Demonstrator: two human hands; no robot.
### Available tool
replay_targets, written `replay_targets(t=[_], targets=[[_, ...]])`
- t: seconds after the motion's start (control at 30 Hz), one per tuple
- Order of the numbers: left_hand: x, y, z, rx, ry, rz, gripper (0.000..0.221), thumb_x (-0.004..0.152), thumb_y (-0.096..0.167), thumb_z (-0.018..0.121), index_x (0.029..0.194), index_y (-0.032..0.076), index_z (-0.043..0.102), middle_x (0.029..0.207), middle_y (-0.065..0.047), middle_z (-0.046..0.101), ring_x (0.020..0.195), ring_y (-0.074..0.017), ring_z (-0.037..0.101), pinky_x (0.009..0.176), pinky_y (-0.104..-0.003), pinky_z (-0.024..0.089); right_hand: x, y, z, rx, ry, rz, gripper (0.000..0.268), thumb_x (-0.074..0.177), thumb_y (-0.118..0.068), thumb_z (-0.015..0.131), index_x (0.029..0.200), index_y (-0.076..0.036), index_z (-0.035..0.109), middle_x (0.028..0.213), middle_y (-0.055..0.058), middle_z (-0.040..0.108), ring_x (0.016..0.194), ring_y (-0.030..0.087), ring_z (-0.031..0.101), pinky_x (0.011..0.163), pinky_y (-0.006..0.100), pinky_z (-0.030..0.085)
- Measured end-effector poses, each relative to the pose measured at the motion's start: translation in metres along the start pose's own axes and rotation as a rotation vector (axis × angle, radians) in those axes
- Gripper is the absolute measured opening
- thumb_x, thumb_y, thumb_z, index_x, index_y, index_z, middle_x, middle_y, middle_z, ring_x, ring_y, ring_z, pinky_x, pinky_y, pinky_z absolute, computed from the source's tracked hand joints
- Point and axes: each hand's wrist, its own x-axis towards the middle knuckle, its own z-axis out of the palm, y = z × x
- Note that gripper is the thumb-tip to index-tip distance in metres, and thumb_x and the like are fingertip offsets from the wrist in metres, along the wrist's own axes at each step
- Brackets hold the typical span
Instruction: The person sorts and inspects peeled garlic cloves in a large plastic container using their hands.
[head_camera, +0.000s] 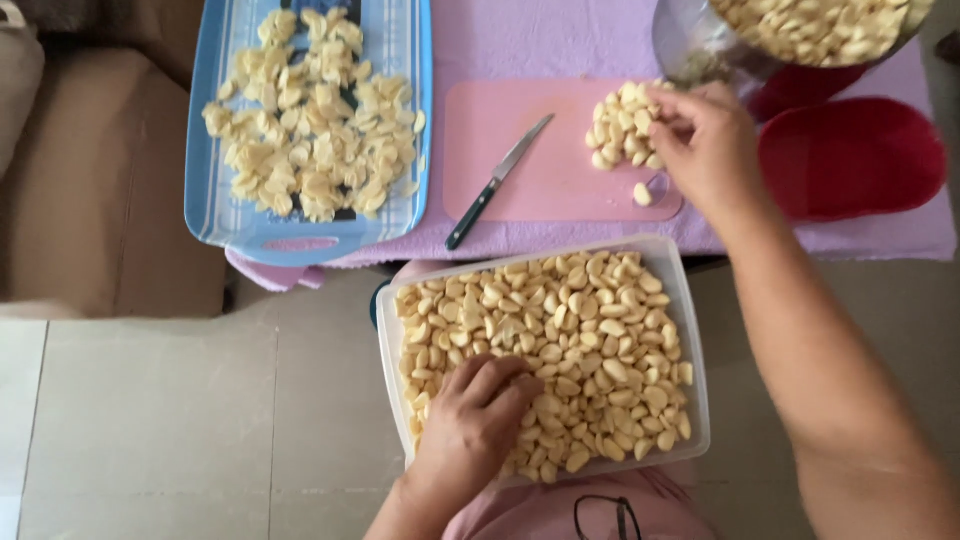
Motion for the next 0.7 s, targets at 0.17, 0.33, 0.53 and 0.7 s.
replay_targets(t=[0.17,0.33,0.53,0.7], targets=[[-0.002,-0.005,-0.016,0.027,0.044,-0.020,0.018,0.094,-0.002,0.070,0.111,0.003,0.073,0.115,-0.013,0.073,0.099,-0.0287,0.069,0.081,-0.040,0.061,-0.033,-0.066,-0.040,0.092,-0.103,-0.143,0.039,0.102,0.014,0.074,0.141,0.008,0.069,0.112,0.022,0.064,0.088,0.024,0.064,0.082,0.030,0.062],[0.003,-0.019,-0.012,0.041,0.115,-0.095,0.010,0.105,0.007,0.060,0.112,0.002,0.065,0.123,-0.020,0.069,0.113,-0.0407,0.065,0.098,-0.050,0.056,-0.086,-0.106,-0.053,0.097,-0.336,-0.217,0.021,0.096,-0.005,0.073,0.117,0.001,0.073,0.116,0.017,0.072,0.101,0.025,0.069,0.096,0.030,0.063],[0.005,-0.006,0.018,0.216,-0.014,-0.334,0.048,0.103,0.031,0.064,0.146,0.012,0.058,0.155,-0.020,0.051,0.133,-0.0408,0.056,0.115,-0.061,0.046,-0.123,-0.122,-0.033,-0.226,-0.361,-0.429,0.042,0.095,-0.015,0.071,0.134,-0.003,0.067,0.144,0.019,0.063,0.130,0.031,0.062,0.120,0.042,0.052],[-0.002,0.020,0.018,0.032,0.014,-0.097,0.035,0.098,0.005,0.069,0.133,0.001,0.069,0.143,-0.024,0.062,0.128,-0.0425,0.058,0.112,-0.056,0.052,-0.154,-0.124,0.000,-0.250,-0.479,-0.250,0.064,0.105,-0.040,0.048,0.163,-0.014,0.037,0.160,0.015,0.043,0.148,0.036,0.036,0.128,0.058,0.029]])
